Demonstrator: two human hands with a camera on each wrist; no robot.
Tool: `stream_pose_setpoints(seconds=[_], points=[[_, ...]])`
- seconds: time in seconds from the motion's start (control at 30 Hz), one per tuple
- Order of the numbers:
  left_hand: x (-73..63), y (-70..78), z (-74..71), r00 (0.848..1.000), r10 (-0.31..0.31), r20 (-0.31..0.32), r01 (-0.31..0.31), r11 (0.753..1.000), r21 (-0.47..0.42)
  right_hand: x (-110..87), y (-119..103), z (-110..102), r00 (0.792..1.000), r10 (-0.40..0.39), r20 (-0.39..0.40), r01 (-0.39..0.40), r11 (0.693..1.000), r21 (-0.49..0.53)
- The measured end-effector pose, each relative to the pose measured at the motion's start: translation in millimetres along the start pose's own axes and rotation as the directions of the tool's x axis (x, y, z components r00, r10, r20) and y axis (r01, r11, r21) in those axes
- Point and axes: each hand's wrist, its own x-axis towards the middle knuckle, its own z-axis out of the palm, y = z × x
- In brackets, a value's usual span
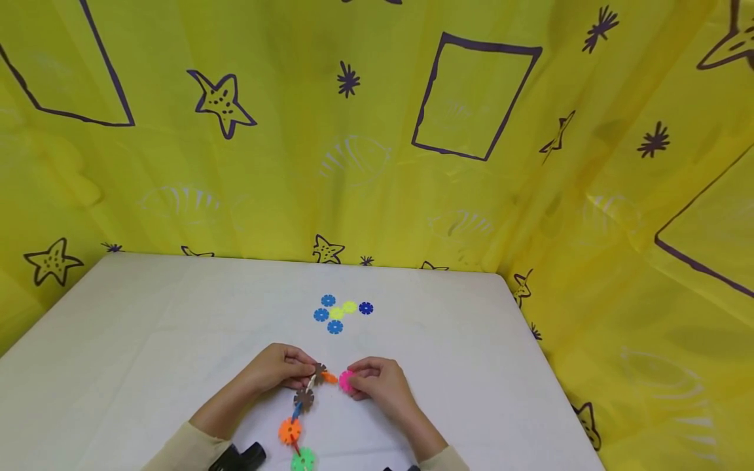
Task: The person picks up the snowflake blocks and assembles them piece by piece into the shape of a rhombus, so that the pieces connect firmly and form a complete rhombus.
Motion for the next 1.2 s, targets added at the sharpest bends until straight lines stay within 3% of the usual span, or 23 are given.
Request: stream_pose_setpoints(seconds=[0.83, 1.2], points=[[0.2, -0.2, -0.1, 1.000, 0.006, -0.003, -0.006, 1.000, 0.008, -7.8, -1.6, 4.6, 0.998, 0.021, 0.053, -0.022, 0.999, 0.028], [-2.9, 2.8, -0.6, 1.000, 0.022, 0.015, -0.021, 0.999, -0.030, -9.3, 1.0, 5.6, 0.994, 0.011, 0.108, -0.016, 0.999, 0.048]])
